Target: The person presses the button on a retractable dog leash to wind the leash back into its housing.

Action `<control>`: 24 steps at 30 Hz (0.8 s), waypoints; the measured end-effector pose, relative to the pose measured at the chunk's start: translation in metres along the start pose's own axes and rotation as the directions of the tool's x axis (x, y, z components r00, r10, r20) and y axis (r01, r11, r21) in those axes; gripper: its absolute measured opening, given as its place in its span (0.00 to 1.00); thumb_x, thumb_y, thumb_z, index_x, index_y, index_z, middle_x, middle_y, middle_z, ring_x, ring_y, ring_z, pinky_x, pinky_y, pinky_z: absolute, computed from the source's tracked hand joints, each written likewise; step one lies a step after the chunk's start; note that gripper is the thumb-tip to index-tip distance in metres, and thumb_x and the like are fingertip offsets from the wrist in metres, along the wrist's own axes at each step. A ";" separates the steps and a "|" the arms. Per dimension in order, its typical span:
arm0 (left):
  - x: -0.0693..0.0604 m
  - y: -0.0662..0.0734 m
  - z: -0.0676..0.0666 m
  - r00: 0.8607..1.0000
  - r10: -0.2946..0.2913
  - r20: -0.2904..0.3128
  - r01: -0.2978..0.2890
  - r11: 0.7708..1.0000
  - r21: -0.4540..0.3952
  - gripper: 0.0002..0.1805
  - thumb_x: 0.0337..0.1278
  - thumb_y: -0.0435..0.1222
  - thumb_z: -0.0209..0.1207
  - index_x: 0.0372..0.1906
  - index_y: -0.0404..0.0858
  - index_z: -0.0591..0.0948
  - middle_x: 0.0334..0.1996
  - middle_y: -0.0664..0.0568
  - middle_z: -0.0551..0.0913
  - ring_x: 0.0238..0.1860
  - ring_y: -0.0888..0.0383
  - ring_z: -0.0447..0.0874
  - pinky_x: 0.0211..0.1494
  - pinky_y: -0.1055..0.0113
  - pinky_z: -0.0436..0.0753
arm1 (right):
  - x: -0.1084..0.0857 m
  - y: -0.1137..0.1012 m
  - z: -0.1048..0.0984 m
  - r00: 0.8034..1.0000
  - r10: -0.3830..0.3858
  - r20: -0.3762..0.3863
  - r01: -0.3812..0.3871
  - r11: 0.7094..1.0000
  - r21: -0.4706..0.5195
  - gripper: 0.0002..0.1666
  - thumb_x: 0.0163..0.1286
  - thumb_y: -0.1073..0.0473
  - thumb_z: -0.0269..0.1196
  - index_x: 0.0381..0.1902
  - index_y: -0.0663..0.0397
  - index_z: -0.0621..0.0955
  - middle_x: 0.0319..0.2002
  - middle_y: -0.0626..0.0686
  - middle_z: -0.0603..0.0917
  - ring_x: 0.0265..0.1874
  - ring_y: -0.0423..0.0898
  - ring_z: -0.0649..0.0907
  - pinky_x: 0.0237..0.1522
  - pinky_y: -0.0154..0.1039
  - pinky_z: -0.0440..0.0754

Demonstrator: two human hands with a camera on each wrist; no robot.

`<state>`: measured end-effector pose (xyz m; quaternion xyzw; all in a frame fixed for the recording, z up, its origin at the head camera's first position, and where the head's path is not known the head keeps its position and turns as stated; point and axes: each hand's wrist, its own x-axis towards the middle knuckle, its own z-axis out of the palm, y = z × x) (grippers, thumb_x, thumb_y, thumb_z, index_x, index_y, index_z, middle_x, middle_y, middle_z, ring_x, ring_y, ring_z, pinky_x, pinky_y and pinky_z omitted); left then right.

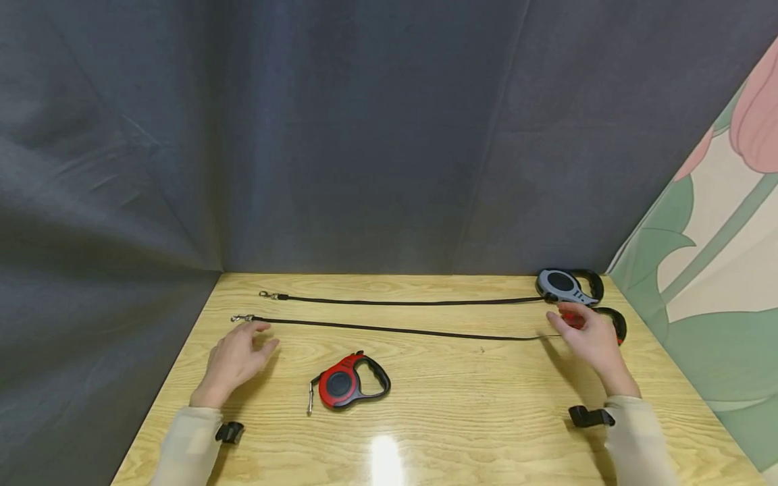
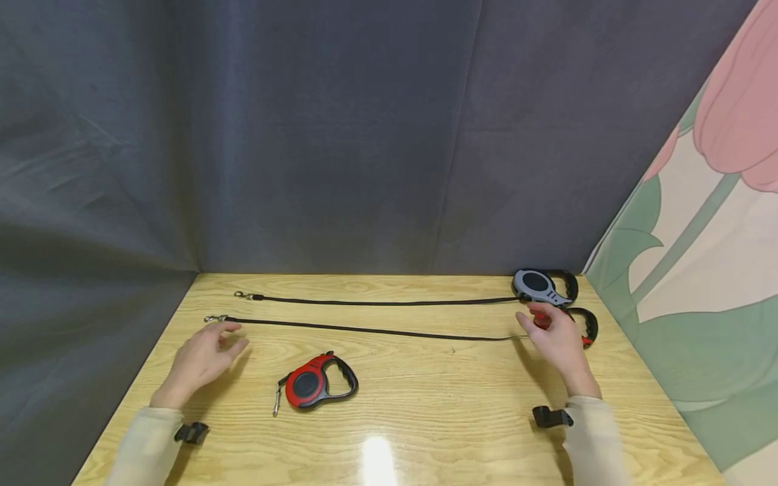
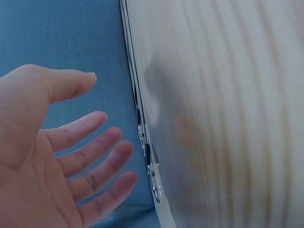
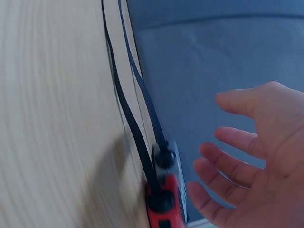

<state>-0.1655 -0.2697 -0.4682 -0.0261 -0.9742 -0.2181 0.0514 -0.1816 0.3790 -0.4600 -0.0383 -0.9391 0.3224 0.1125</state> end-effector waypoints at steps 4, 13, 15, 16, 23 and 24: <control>0.001 -0.003 -0.001 1.000 -0.021 -0.004 0.021 1.000 0.005 0.27 0.74 0.49 0.63 0.67 0.37 0.82 0.64 0.37 0.84 0.57 0.36 0.86 0.53 0.36 0.82 | 0.001 0.012 -0.009 1.000 0.022 -0.022 -0.021 1.000 0.015 0.29 0.78 0.44 0.65 0.62 0.61 0.84 0.51 0.67 0.89 0.35 0.17 0.73 0.35 0.23 0.74; 0.001 -0.011 -0.004 0.999 -0.052 -0.004 0.052 0.999 -0.003 0.28 0.74 0.49 0.62 0.68 0.36 0.81 0.68 0.33 0.80 0.58 0.31 0.84 0.52 0.36 0.82 | 0.001 0.031 -0.022 0.997 0.063 -0.051 -0.063 0.998 -0.011 0.32 0.79 0.44 0.62 0.65 0.65 0.82 0.57 0.72 0.86 0.45 0.49 0.85 0.34 0.26 0.72; 0.001 -0.012 -0.005 0.998 -0.058 -0.002 0.058 0.998 -0.005 0.28 0.75 0.49 0.61 0.69 0.35 0.80 0.68 0.33 0.80 0.58 0.30 0.84 0.51 0.36 0.82 | 0.000 0.034 -0.026 0.996 0.074 -0.055 -0.075 0.997 -0.016 0.33 0.79 0.43 0.62 0.66 0.65 0.81 0.57 0.73 0.85 0.50 0.64 0.83 0.33 0.28 0.71; 0.001 -0.013 -0.005 0.998 -0.061 0.000 0.061 0.998 -0.006 0.29 0.75 0.49 0.61 0.69 0.35 0.79 0.69 0.32 0.79 0.59 0.29 0.83 0.53 0.35 0.82 | -0.001 0.035 -0.027 0.995 0.081 -0.055 -0.082 0.996 -0.017 0.33 0.79 0.43 0.62 0.66 0.65 0.81 0.57 0.74 0.85 0.53 0.67 0.83 0.34 0.29 0.71; 0.006 -0.018 -0.006 0.995 -0.094 0.038 0.095 0.995 -0.027 0.38 0.76 0.51 0.60 0.77 0.30 0.69 0.71 0.26 0.73 0.66 0.23 0.75 0.60 0.28 0.77 | -0.003 0.046 -0.038 0.990 0.131 -0.043 -0.132 0.991 -0.031 0.37 0.80 0.40 0.59 0.69 0.66 0.79 0.61 0.74 0.83 0.56 0.68 0.81 0.37 0.34 0.71; 0.007 -0.019 -0.006 0.994 -0.098 0.042 0.100 0.995 -0.029 0.38 0.75 0.51 0.60 0.77 0.30 0.68 0.71 0.26 0.72 0.66 0.23 0.75 0.60 0.28 0.76 | -0.003 0.048 -0.039 0.990 0.134 -0.049 -0.136 0.990 -0.030 0.37 0.80 0.40 0.59 0.69 0.66 0.78 0.61 0.74 0.82 0.56 0.68 0.80 0.37 0.34 0.71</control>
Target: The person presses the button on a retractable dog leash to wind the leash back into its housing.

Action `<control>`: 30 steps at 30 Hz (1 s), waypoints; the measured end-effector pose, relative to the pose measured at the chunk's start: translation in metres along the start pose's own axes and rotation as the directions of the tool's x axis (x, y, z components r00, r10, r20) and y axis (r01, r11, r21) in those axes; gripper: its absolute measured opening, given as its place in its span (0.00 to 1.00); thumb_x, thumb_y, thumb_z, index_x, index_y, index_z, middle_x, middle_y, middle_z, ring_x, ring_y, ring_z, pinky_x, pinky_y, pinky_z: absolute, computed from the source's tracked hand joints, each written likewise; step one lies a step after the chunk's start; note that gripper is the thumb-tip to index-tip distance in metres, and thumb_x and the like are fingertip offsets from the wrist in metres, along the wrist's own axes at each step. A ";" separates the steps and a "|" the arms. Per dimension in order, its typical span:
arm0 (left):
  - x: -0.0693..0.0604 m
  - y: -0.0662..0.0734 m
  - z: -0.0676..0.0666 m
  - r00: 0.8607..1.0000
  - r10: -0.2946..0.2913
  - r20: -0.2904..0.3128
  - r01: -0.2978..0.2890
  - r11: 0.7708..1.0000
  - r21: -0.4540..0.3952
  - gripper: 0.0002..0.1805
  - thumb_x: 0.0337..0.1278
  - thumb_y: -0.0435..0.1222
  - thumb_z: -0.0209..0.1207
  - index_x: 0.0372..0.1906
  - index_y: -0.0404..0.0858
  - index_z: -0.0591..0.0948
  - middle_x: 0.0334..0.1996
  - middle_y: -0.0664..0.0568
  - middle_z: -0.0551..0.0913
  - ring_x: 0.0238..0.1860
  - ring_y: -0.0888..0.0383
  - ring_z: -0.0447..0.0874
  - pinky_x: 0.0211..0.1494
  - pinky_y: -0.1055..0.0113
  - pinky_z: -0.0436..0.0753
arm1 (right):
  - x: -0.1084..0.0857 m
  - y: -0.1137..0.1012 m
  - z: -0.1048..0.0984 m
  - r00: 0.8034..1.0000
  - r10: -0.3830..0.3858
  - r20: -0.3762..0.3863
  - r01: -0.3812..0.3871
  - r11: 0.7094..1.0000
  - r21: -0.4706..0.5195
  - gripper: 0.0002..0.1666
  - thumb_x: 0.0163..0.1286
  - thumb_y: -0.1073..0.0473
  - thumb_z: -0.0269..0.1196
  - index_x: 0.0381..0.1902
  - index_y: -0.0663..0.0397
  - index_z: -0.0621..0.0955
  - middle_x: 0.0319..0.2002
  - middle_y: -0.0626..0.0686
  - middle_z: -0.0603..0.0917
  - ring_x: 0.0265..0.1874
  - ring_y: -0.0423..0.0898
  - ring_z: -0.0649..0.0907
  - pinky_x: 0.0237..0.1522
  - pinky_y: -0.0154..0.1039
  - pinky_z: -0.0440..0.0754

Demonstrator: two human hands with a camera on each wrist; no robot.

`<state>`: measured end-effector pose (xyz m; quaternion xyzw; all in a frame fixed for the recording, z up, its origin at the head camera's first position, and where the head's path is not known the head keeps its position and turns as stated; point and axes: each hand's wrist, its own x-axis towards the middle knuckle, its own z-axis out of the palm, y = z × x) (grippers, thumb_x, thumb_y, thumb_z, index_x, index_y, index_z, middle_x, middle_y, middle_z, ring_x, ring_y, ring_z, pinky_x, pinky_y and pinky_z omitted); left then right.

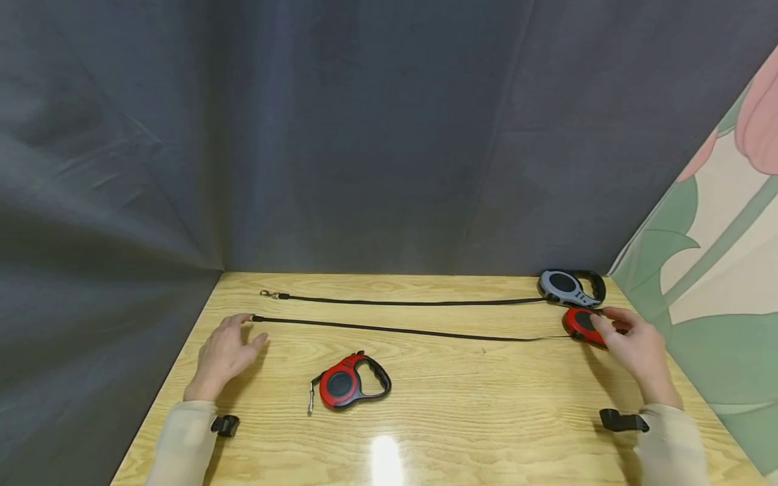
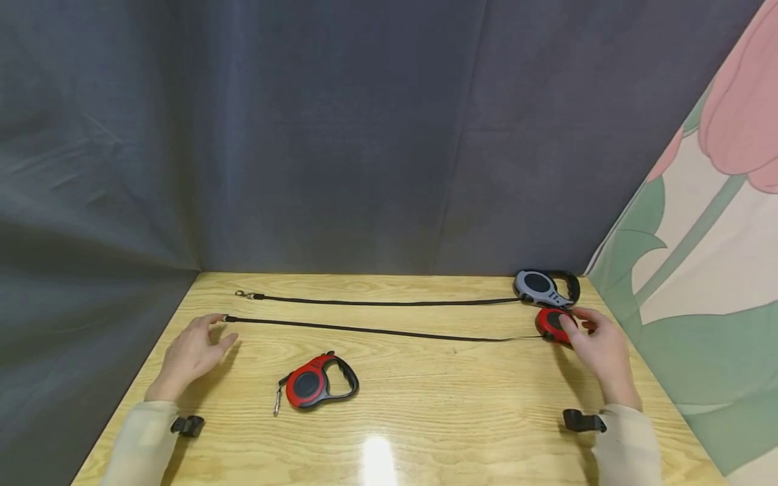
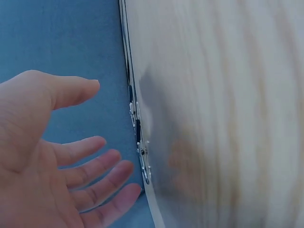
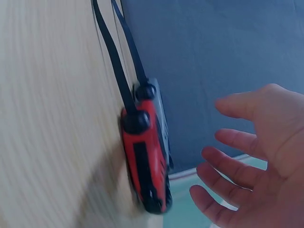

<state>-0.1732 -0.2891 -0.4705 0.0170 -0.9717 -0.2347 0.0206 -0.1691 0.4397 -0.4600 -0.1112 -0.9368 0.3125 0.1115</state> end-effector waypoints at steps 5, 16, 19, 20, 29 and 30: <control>0.002 -0.005 -0.002 1.000 -0.017 0.026 0.017 1.000 0.010 0.40 0.76 0.52 0.60 0.78 0.29 0.67 0.73 0.24 0.68 0.68 0.21 0.71 0.62 0.26 0.75 | -0.001 0.010 -0.009 1.000 0.019 -0.025 -0.019 1.000 -0.009 0.35 0.81 0.44 0.58 0.68 0.69 0.78 0.61 0.78 0.80 0.55 0.72 0.80 0.35 0.35 0.70; 0.002 -0.011 0.001 0.997 0.032 0.077 -0.030 0.999 -0.019 0.41 0.76 0.49 0.60 0.79 0.25 0.64 0.79 0.23 0.59 0.77 0.21 0.58 0.74 0.25 0.62 | -0.002 0.019 -0.016 1.000 0.028 -0.013 -0.029 0.995 -0.092 0.33 0.82 0.47 0.54 0.67 0.70 0.78 0.62 0.83 0.77 0.53 0.78 0.81 0.38 0.51 0.75; 0.001 -0.013 0.002 0.995 0.053 0.087 -0.051 0.998 -0.024 0.41 0.76 0.49 0.61 0.78 0.25 0.64 0.80 0.23 0.57 0.78 0.21 0.55 0.75 0.25 0.61 | -0.004 0.020 -0.018 0.999 0.045 0.002 -0.045 0.995 -0.085 0.32 0.82 0.48 0.53 0.68 0.70 0.78 0.62 0.83 0.77 0.55 0.79 0.81 0.38 0.49 0.75; 0.000 -0.014 0.002 0.994 0.058 0.091 -0.057 0.998 -0.022 0.41 0.76 0.49 0.61 0.78 0.25 0.65 0.80 0.23 0.57 0.78 0.21 0.55 0.75 0.25 0.61 | -0.004 0.021 -0.019 0.999 0.052 0.014 -0.051 0.995 -0.084 0.32 0.82 0.48 0.53 0.68 0.70 0.77 0.63 0.83 0.76 0.56 0.79 0.81 0.39 0.49 0.75; 0.000 -0.009 0.000 0.990 0.059 0.126 -0.059 0.998 0.001 0.45 0.75 0.51 0.61 0.78 0.21 0.61 0.78 0.20 0.59 0.76 0.19 0.58 0.75 0.26 0.63 | -0.003 0.019 -0.026 0.990 0.060 0.131 -0.045 0.992 -0.117 0.33 0.83 0.48 0.52 0.69 0.71 0.75 0.62 0.83 0.77 0.55 0.80 0.79 0.40 0.58 0.80; 0.000 -0.009 0.000 0.989 0.057 0.133 -0.058 0.998 0.002 0.46 0.75 0.51 0.61 0.78 0.21 0.61 0.78 0.20 0.58 0.76 0.19 0.58 0.75 0.25 0.63 | -0.002 0.019 -0.026 0.988 0.060 0.142 -0.043 0.992 -0.121 0.33 0.83 0.47 0.52 0.69 0.71 0.75 0.61 0.83 0.78 0.55 0.80 0.79 0.41 0.59 0.80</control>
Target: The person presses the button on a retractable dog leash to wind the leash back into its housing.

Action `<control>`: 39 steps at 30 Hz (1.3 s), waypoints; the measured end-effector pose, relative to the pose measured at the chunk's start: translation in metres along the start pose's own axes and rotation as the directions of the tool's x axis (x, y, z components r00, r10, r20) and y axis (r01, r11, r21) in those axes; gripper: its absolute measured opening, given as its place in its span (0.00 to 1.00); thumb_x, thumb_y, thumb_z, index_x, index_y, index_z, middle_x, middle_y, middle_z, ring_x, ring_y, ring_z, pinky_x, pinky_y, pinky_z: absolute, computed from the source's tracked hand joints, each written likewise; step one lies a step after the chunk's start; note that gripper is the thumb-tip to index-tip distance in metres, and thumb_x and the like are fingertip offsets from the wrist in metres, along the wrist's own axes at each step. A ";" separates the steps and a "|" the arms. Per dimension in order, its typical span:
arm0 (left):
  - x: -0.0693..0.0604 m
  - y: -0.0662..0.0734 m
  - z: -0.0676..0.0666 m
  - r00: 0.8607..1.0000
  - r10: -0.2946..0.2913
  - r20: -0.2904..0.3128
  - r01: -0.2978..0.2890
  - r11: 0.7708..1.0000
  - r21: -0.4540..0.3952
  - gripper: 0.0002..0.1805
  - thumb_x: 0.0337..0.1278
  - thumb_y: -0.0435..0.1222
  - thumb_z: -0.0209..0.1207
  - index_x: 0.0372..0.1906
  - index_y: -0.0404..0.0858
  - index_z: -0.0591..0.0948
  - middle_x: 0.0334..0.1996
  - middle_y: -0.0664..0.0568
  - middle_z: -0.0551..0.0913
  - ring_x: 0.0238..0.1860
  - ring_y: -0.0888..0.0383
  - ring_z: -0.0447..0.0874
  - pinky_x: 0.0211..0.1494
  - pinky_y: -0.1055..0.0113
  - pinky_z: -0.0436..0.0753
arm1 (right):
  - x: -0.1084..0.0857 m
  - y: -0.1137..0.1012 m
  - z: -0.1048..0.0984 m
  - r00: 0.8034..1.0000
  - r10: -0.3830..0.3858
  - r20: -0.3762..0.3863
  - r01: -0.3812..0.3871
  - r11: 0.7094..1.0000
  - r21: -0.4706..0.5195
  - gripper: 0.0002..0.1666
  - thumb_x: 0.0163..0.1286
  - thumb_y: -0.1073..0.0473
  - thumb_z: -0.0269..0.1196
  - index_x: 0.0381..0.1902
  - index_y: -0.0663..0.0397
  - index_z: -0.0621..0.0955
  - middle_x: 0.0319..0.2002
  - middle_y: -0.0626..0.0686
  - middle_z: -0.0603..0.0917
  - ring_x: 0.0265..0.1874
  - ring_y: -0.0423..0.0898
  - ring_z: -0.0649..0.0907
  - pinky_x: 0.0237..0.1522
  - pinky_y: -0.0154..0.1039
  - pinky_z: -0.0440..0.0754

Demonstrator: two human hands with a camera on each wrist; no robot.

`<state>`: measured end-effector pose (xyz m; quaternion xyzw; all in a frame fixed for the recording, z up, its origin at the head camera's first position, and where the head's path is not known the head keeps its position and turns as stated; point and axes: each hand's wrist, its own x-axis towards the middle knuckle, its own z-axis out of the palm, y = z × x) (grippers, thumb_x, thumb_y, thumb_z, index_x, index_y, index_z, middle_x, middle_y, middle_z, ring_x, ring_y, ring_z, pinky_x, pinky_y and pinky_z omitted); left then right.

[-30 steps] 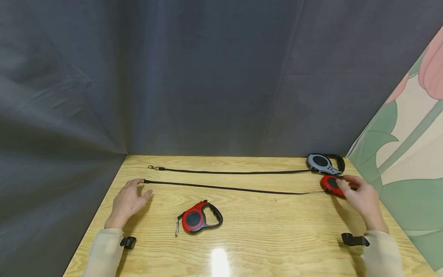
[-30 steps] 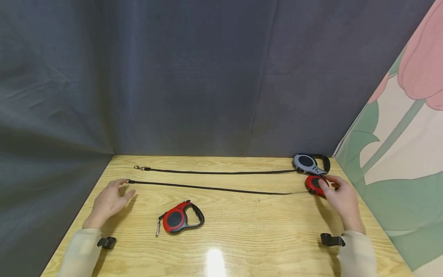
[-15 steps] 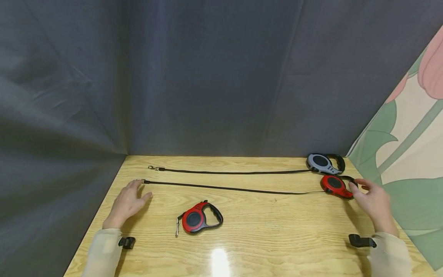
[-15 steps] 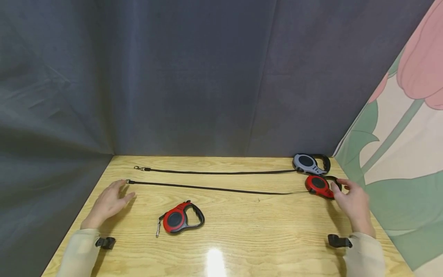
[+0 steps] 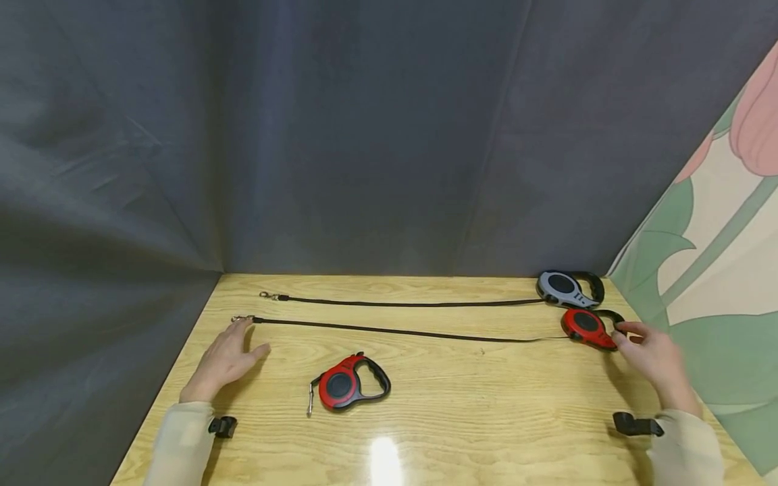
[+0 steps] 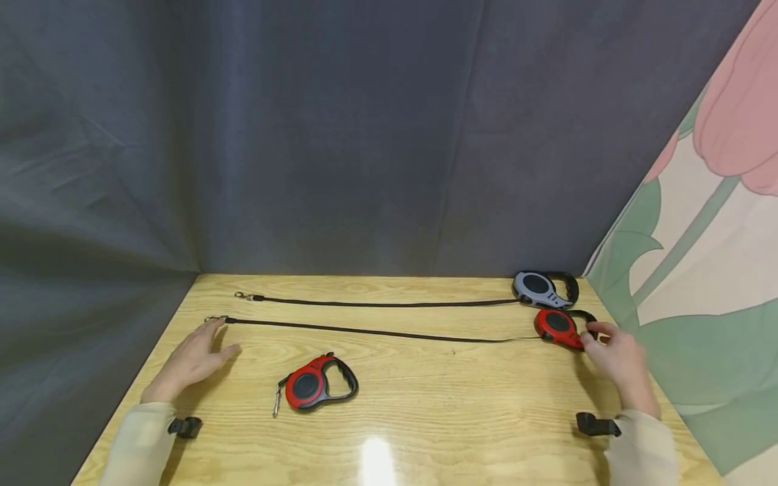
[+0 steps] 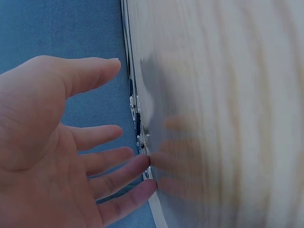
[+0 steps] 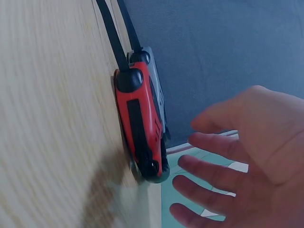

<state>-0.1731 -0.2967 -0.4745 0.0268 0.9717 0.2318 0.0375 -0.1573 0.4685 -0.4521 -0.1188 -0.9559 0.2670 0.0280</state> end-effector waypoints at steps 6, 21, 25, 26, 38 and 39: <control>-0.001 0.001 0.000 0.999 -0.020 0.027 0.020 1.000 -0.002 0.45 0.76 0.50 0.60 0.79 0.21 0.60 0.79 0.20 0.56 0.77 0.19 0.56 0.76 0.26 0.62 | 0.004 0.000 0.005 0.998 -0.051 0.026 0.052 0.998 -0.023 0.32 0.82 0.48 0.54 0.64 0.74 0.78 0.59 0.82 0.80 0.55 0.80 0.79 0.43 0.60 0.80; -0.001 0.002 -0.002 1.000 0.012 0.028 -0.012 1.000 0.007 0.43 0.77 0.54 0.59 0.76 0.23 0.65 0.79 0.19 0.56 0.76 0.18 0.56 0.74 0.25 0.63 | 0.005 0.000 0.007 0.986 -0.067 0.151 0.081 0.993 -0.088 0.35 0.83 0.45 0.54 0.62 0.76 0.78 0.60 0.83 0.77 0.54 0.79 0.78 0.47 0.65 0.80; -0.001 0.000 -0.001 1.000 0.012 0.026 -0.012 1.000 0.010 0.42 0.77 0.52 0.60 0.76 0.23 0.66 0.78 0.19 0.56 0.76 0.18 0.57 0.74 0.24 0.63 | 0.006 -0.002 0.008 0.986 -0.085 0.145 0.100 0.990 -0.099 0.34 0.79 0.44 0.61 0.60 0.74 0.80 0.58 0.81 0.80 0.52 0.76 0.80 0.43 0.55 0.80; -0.001 0.000 -0.001 1.000 0.009 0.027 -0.010 1.000 0.010 0.42 0.77 0.53 0.60 0.76 0.23 0.66 0.79 0.19 0.56 0.76 0.18 0.57 0.74 0.24 0.63 | 0.006 -0.002 0.009 0.986 -0.094 0.140 0.108 0.989 -0.100 0.34 0.77 0.45 0.63 0.59 0.74 0.81 0.56 0.80 0.81 0.51 0.74 0.82 0.41 0.52 0.79; 0.000 -0.001 -0.003 0.999 -0.002 0.040 0.001 1.000 0.023 0.44 0.77 0.54 0.59 0.77 0.24 0.65 0.79 0.19 0.56 0.76 0.18 0.56 0.74 0.24 0.63 | 0.009 -0.001 0.017 0.983 -0.125 0.131 0.141 0.983 -0.116 0.33 0.63 0.56 0.74 0.57 0.78 0.80 0.33 0.62 0.88 0.34 0.55 0.79 0.34 0.41 0.72; 0.000 -0.001 -0.003 0.999 -0.003 0.043 0.002 1.000 0.019 0.43 0.77 0.54 0.59 0.77 0.23 0.65 0.79 0.19 0.56 0.76 0.18 0.56 0.74 0.24 0.63 | 0.009 0.000 0.017 0.984 -0.128 0.127 0.143 0.983 -0.119 0.33 0.63 0.56 0.74 0.56 0.78 0.80 0.33 0.63 0.88 0.34 0.55 0.80 0.33 0.41 0.72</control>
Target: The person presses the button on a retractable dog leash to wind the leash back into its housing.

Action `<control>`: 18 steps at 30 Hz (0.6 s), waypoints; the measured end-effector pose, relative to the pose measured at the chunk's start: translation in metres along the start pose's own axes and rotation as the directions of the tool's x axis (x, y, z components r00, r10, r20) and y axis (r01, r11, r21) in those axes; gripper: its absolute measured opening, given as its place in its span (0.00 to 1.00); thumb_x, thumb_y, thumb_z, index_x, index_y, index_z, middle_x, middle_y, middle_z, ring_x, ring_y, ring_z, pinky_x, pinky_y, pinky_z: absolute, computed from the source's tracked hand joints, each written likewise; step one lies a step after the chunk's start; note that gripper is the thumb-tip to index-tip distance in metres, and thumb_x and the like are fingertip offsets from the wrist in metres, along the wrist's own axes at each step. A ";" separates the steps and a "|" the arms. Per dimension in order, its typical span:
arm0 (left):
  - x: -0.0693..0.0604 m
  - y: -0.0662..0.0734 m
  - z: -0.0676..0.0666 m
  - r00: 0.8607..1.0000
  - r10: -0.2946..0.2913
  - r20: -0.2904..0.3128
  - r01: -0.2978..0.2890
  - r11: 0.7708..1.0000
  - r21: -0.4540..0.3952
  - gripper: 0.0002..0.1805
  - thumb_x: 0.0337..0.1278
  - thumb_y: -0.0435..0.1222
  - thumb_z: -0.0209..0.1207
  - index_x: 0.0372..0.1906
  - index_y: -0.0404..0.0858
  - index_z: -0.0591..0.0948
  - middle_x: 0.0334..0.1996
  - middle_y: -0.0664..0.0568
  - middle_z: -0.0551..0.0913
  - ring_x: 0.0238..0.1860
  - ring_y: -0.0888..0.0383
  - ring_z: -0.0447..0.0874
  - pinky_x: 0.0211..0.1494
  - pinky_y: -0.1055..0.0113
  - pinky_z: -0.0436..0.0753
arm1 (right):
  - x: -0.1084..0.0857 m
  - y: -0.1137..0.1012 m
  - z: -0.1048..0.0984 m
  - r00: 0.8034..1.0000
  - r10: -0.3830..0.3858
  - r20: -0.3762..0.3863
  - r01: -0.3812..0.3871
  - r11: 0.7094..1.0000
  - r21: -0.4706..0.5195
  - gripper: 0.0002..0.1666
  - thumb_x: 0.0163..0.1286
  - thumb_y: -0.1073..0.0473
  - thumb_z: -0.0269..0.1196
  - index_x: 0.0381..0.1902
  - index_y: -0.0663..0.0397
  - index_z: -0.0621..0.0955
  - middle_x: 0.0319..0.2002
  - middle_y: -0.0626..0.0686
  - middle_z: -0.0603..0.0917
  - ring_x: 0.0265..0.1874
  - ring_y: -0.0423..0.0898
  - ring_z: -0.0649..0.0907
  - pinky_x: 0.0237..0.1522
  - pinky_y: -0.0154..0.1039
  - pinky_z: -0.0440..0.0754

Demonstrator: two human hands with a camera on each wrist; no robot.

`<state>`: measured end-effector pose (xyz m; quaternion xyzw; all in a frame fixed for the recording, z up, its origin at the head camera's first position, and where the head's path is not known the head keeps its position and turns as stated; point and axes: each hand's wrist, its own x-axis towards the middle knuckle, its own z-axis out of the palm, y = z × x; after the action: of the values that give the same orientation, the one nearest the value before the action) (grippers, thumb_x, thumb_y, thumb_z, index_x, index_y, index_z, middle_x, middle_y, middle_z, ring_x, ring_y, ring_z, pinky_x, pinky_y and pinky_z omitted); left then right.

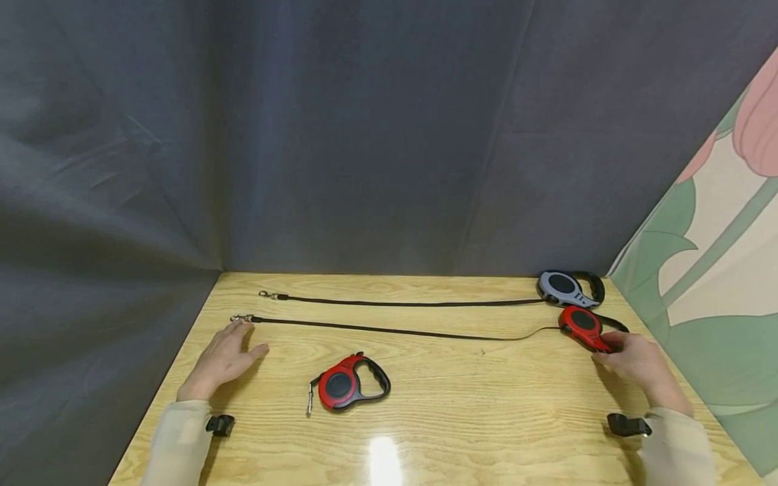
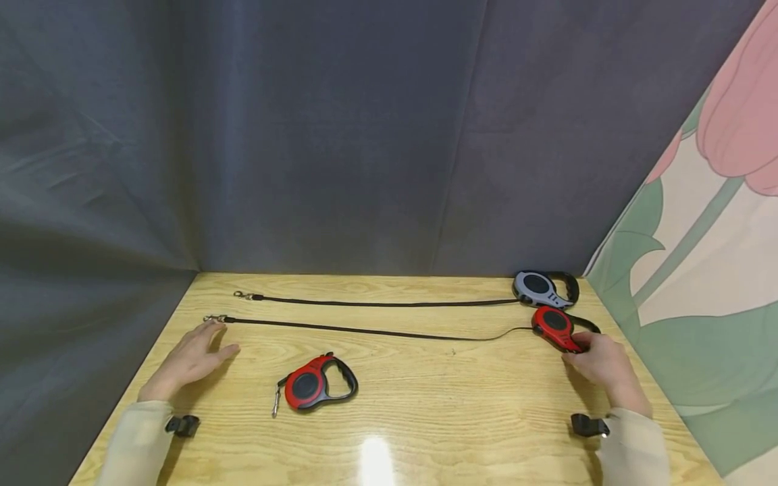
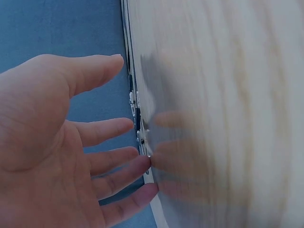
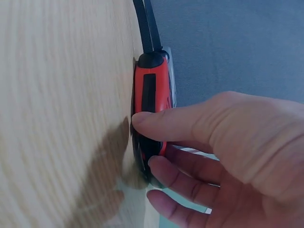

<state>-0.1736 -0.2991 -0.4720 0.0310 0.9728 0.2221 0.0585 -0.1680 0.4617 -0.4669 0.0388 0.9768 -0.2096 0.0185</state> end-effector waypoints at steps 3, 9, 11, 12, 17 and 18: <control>0.001 0.000 -0.003 1.000 -0.003 0.003 0.003 1.000 -0.012 0.43 0.78 0.54 0.59 0.78 0.23 0.64 0.79 0.20 0.56 0.76 0.18 0.56 0.74 0.23 0.62 | 0.001 0.000 0.001 1.000 -0.001 -0.012 0.001 1.000 -0.008 0.31 0.63 0.57 0.74 0.54 0.77 0.81 0.35 0.65 0.88 0.34 0.57 0.81 0.33 0.41 0.72; 0.008 -0.003 -0.001 1.000 0.001 -0.001 -0.001 1.000 -0.025 0.45 0.78 0.54 0.58 0.80 0.23 0.61 0.80 0.22 0.56 0.76 0.16 0.53 0.75 0.23 0.60 | 0.001 0.001 0.002 1.000 0.002 -0.004 -0.003 1.000 -0.020 0.30 0.65 0.54 0.74 0.53 0.76 0.82 0.35 0.63 0.88 0.35 0.57 0.82 0.33 0.41 0.73; 0.009 -0.003 -0.002 1.000 0.001 0.001 -0.001 1.000 -0.017 0.45 0.78 0.54 0.58 0.80 0.23 0.60 0.80 0.22 0.55 0.76 0.14 0.52 0.74 0.22 0.60 | 0.001 0.000 0.002 1.000 0.012 0.002 -0.012 1.000 -0.017 0.30 0.66 0.54 0.73 0.53 0.77 0.82 0.32 0.60 0.88 0.34 0.55 0.81 0.33 0.41 0.73; 0.009 -0.004 -0.002 1.000 0.002 0.002 -0.002 1.000 -0.010 0.46 0.78 0.54 0.58 0.80 0.23 0.60 0.80 0.21 0.55 0.75 0.13 0.52 0.73 0.21 0.60 | 0.002 0.000 0.001 1.000 0.017 0.005 -0.017 1.000 -0.017 0.31 0.66 0.53 0.73 0.53 0.77 0.82 0.31 0.58 0.87 0.33 0.53 0.81 0.32 0.41 0.73; 0.013 -0.003 -0.004 1.000 0.002 0.028 -0.002 1.000 0.013 0.47 0.78 0.53 0.58 0.81 0.22 0.57 0.80 0.22 0.54 0.75 0.12 0.51 0.72 0.20 0.60 | 0.001 -0.001 0.002 0.999 0.029 0.014 -0.029 0.999 -0.014 0.31 0.65 0.55 0.74 0.53 0.78 0.81 0.28 0.55 0.86 0.31 0.51 0.79 0.31 0.41 0.72; 0.014 -0.003 -0.004 1.000 -0.002 0.031 0.001 1.000 0.017 0.47 0.78 0.53 0.58 0.81 0.22 0.57 0.80 0.22 0.54 0.75 0.12 0.51 0.72 0.20 0.60 | 0.001 -0.002 0.001 1.000 0.028 0.014 -0.028 0.999 -0.019 0.31 0.64 0.55 0.74 0.53 0.78 0.81 0.29 0.57 0.86 0.31 0.52 0.79 0.31 0.41 0.72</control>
<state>-0.1877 -0.3021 -0.4712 0.0342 0.9736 0.2132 0.0737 -0.1688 0.4597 -0.4676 0.0508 0.9780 -0.2003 0.0287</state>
